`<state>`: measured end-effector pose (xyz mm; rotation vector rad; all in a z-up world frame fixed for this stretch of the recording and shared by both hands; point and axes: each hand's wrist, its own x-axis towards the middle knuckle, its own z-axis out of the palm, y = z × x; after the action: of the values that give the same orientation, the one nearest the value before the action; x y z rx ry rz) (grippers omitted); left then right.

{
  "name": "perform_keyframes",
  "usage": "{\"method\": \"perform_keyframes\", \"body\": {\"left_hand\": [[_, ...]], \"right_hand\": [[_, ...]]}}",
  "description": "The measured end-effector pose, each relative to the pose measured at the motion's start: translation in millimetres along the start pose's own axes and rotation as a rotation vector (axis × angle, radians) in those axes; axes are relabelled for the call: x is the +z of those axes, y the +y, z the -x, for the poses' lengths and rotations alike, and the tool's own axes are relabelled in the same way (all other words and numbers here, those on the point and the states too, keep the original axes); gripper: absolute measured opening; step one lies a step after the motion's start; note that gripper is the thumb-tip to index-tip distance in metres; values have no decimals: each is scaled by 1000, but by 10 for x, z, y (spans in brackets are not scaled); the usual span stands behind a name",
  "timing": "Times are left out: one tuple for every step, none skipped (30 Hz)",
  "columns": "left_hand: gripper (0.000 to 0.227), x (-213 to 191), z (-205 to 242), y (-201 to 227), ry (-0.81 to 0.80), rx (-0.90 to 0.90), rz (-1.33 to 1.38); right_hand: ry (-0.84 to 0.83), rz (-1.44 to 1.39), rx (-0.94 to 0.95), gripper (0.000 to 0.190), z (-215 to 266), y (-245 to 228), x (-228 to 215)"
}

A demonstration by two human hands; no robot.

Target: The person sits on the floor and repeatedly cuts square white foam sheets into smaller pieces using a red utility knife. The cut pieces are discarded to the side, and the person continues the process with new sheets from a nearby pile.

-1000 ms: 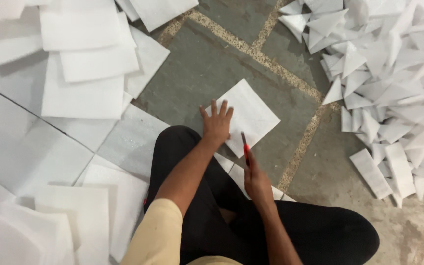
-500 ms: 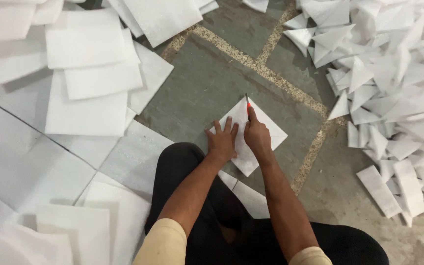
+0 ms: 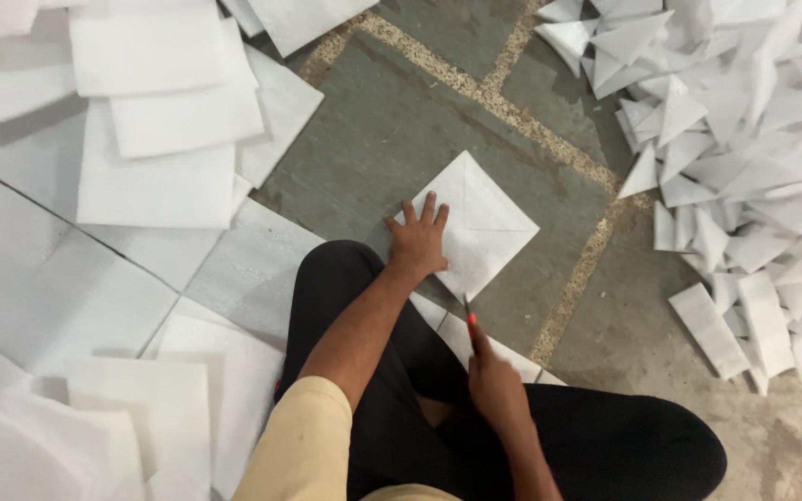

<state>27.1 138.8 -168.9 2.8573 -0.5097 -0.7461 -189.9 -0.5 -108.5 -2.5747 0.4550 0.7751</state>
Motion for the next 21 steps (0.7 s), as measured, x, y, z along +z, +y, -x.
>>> {"method": "perform_keyframes", "body": {"left_hand": [[119,30,-7,6,-2,-3,-8],[119,68,-25,17,-2,-4,-17],[115,121,-33,35,5,-4,-24],[112,160,-60,36,17,-4,-34],[108,207,-79,45,29,-4,-44],[101,284,-61,62,61,2,0],[95,358,-34,84,93,9,43],[88,405,-16,93,125,13,85],[88,427,-7,100,117,6,90],[87,433,5,111,108,-3,96],[87,415,11,120,100,-12,103],[95,375,12,130,58,-25,120],[103,317,6,138,16,-38,136],[113,245,-15,145,-23,-51,154],[113,178,-33,153,-36,-57,157],[113,133,-35,160,-52,-66,161],[113,100,-41,165,-68,-74,164],[113,87,-43,161,-59,-70,166],[112,93,-47,156,-49,-66,167],[112,119,-53,160,-41,-61,171],[111,158,-65,162,-23,-62,178]], "right_hand": [[-62,26,74,65,138,28,16],[-67,27,76,64,231,50,19],[-71,28,77,63,312,65,20],[-71,26,77,63,318,52,9],[-12,-20,32,63,280,31,-5],[41,-64,-13,64,228,12,-11],[95,-109,-57,65,162,-5,-16],[133,-128,-81,64,77,-29,-16],[172,-147,-106,64,-48,-59,-23],[208,-164,-130,64,-192,-82,-42],[188,-168,-85,63,-380,-116,-75],[166,-170,-41,62,-583,-159,-110],[254,-169,-144,60,-753,-195,-138],[345,-165,-247,59,-926,-231,-183],[361,-143,-253,60,-1103,-279,-234],[374,-123,-258,61,-1264,-331,-283],[387,-102,-264,63,-1403,-377,-333],[379,-103,-247,61,-1511,-419,-373],[372,-104,-231,60,-1603,-453,-412],[363,-104,-213,59,-1668,-477,-440],[364,-87,-224,59,-1719,-502,-451]]}}
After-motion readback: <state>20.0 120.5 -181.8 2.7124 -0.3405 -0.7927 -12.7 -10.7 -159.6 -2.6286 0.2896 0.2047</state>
